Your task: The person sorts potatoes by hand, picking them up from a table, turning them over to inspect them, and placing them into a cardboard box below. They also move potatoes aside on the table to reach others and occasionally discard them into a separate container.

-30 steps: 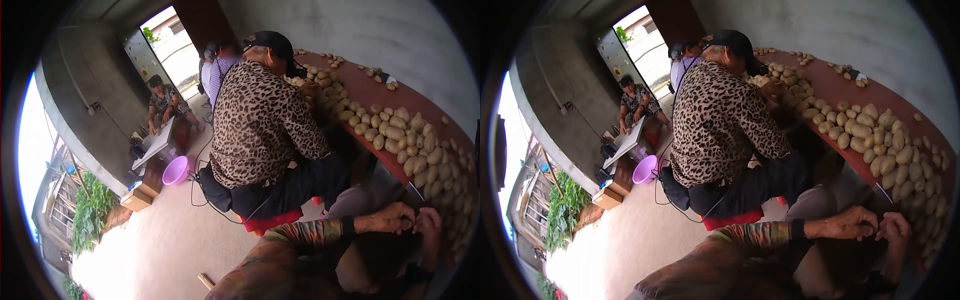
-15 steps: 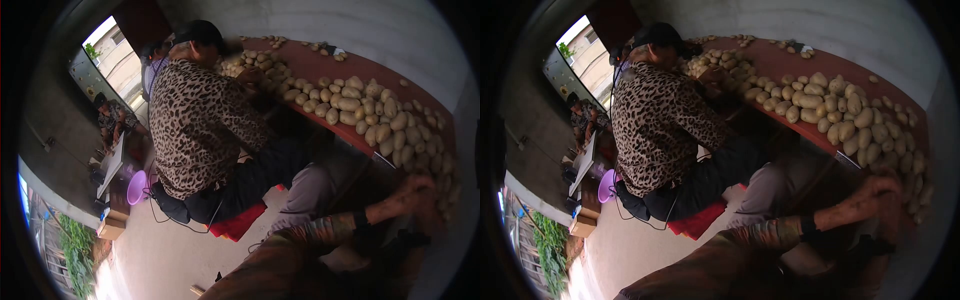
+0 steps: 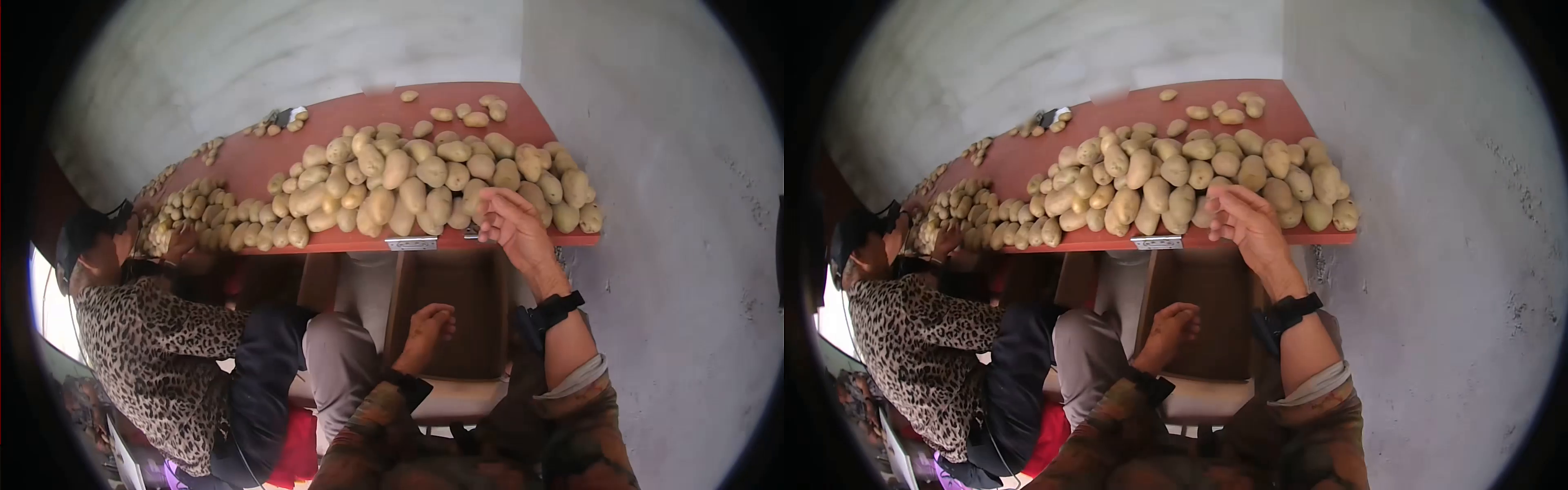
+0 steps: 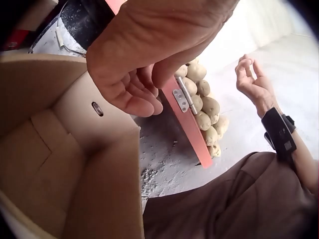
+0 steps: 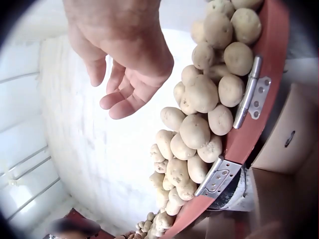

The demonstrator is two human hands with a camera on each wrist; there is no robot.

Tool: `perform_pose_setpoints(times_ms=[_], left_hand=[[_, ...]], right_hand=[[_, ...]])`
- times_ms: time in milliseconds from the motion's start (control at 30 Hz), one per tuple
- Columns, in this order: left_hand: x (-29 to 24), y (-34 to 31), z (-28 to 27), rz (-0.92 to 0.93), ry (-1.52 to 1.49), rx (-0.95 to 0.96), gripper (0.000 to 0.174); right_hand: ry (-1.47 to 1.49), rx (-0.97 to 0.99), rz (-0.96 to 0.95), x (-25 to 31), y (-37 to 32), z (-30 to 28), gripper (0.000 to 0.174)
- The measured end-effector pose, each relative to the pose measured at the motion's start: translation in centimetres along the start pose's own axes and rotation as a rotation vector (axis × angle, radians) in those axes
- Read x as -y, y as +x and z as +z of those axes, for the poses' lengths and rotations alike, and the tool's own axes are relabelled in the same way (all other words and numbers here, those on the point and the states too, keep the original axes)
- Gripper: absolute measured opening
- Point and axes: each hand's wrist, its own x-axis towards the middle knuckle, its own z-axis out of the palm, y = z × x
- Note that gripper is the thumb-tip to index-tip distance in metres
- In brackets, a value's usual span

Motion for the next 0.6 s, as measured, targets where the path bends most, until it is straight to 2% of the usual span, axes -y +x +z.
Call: perform_pose_setpoints(times_ms=[233, 333, 467, 567, 600], left_hand=[[-0.6, 2.0, 1.7, -0.059, 0.075, 0.084, 0.019], [-2.5, 2.6, 2.7, -0.043, 0.105, 0.138, 0.017], [-4.5, 3.7, 4.0, 0.034, 0.155, 0.158, 0.017], [-3.9, 3.6, 5.1, 0.06, 0.161, 0.159, 0.019], [-3.5, 2.9, 5.9, 0.131, 0.055, 0.202, 0.018]], right_hand=[[0.0, -0.118, -0.047, 0.5, -0.2, -1.2, 0.025], [-0.007, -0.16, -0.049, 0.7, -0.4, -1.7, 0.025], [-0.02, -0.185, -0.037, 1.0, -0.6, -2.7, 0.024], [-0.025, -0.212, -0.039, 1.2, -0.9, -3.4, 0.023], [-0.017, -0.248, -0.048, 1.1, -1.2, -3.7, 0.024]])
